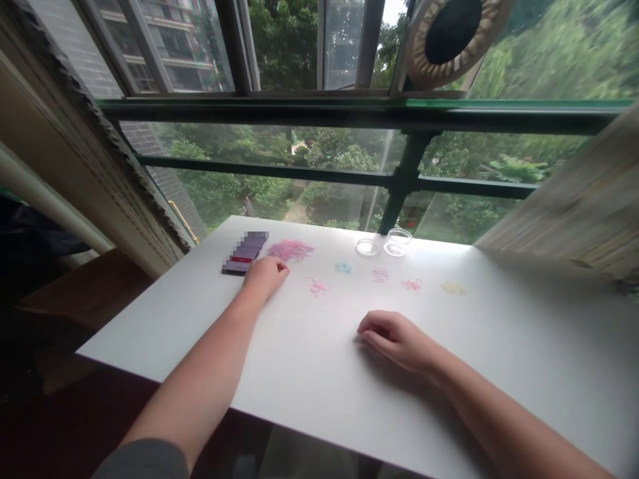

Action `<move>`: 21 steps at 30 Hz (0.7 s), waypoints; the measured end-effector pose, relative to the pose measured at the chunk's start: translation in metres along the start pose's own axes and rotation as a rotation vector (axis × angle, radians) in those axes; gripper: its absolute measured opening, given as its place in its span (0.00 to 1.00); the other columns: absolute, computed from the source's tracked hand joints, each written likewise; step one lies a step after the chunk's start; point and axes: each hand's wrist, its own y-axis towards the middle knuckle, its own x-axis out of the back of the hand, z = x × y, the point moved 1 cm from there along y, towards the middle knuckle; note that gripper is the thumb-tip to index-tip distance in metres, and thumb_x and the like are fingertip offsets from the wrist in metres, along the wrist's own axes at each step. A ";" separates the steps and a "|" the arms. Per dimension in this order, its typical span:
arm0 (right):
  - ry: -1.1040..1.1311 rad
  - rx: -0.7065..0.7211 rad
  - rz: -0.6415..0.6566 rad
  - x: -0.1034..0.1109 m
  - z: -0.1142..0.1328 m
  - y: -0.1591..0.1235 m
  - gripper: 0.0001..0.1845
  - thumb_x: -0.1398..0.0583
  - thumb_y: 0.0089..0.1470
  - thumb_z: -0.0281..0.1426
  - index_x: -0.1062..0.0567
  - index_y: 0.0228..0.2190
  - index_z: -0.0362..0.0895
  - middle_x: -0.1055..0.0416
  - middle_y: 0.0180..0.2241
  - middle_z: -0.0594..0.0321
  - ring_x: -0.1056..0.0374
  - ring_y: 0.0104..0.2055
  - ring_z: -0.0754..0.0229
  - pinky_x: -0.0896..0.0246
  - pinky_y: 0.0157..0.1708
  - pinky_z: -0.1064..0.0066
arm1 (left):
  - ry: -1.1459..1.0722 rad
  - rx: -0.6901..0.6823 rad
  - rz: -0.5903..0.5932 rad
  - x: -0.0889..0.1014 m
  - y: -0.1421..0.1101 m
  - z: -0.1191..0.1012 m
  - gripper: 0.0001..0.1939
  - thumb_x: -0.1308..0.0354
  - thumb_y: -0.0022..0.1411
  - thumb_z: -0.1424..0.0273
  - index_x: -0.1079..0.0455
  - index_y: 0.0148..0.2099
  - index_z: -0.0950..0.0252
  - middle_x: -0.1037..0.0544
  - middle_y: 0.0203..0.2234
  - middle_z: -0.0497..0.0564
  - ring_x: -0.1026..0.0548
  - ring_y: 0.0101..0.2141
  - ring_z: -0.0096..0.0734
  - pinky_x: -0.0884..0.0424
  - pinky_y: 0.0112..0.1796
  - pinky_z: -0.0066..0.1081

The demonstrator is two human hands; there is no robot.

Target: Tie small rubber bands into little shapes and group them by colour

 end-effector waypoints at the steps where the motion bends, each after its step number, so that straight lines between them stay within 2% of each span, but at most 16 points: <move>1: 0.019 -0.002 -0.024 -0.001 -0.002 0.000 0.08 0.46 0.54 0.30 0.27 0.30 0.44 0.29 0.26 0.62 0.36 0.27 0.63 0.42 0.27 0.72 | 0.007 -0.004 -0.008 -0.001 -0.001 -0.001 0.11 0.46 0.52 0.62 0.25 0.32 0.61 0.21 0.30 0.54 0.26 0.32 0.41 0.33 0.36 0.34; 5: 0.029 0.008 -0.071 -0.003 -0.007 0.001 0.08 0.47 0.54 0.30 0.27 0.29 0.44 0.29 0.26 0.62 0.36 0.28 0.61 0.42 0.28 0.71 | 0.009 -0.038 -0.035 -0.006 -0.004 -0.004 0.10 0.48 0.55 0.65 0.27 0.30 0.63 0.23 0.32 0.57 0.27 0.37 0.43 0.34 0.40 0.36; 8: 0.034 0.033 -0.069 -0.002 -0.007 0.000 0.08 0.46 0.53 0.29 0.27 0.28 0.44 0.30 0.25 0.62 0.37 0.27 0.62 0.43 0.28 0.71 | -0.010 -0.087 -0.022 -0.004 -0.007 -0.008 0.10 0.50 0.56 0.67 0.29 0.32 0.64 0.23 0.34 0.56 0.27 0.39 0.41 0.34 0.42 0.35; 12: 0.075 0.051 -0.091 -0.003 -0.007 -0.002 0.07 0.46 0.52 0.29 0.27 0.28 0.44 0.29 0.26 0.63 0.37 0.27 0.63 0.43 0.28 0.72 | -0.229 -0.211 0.036 -0.003 -0.017 -0.025 0.12 0.52 0.59 0.65 0.31 0.36 0.66 0.24 0.32 0.53 0.28 0.35 0.35 0.33 0.39 0.33; 16: 0.238 0.015 -0.164 -0.004 -0.011 0.000 0.06 0.44 0.51 0.30 0.28 0.31 0.44 0.32 0.24 0.65 0.39 0.24 0.65 0.43 0.26 0.73 | -0.610 -0.275 0.127 -0.012 -0.036 -0.066 0.12 0.48 0.58 0.62 0.32 0.36 0.67 0.26 0.27 0.50 0.29 0.29 0.30 0.34 0.31 0.28; 18: 0.373 -0.007 -0.227 -0.002 -0.013 0.001 0.09 0.42 0.50 0.32 0.28 0.35 0.43 0.32 0.25 0.65 0.39 0.24 0.66 0.42 0.25 0.73 | -0.758 -0.338 0.240 -0.018 -0.047 -0.093 0.12 0.46 0.57 0.62 0.33 0.35 0.67 0.27 0.26 0.50 0.30 0.28 0.28 0.34 0.30 0.27; 21: 0.608 -0.017 -0.356 0.010 -0.013 0.001 0.12 0.39 0.48 0.34 0.29 0.35 0.42 0.33 0.25 0.65 0.39 0.22 0.67 0.41 0.23 0.73 | -0.848 -0.452 0.394 -0.025 -0.061 -0.130 0.10 0.45 0.57 0.63 0.32 0.36 0.66 0.26 0.29 0.50 0.29 0.29 0.28 0.34 0.31 0.27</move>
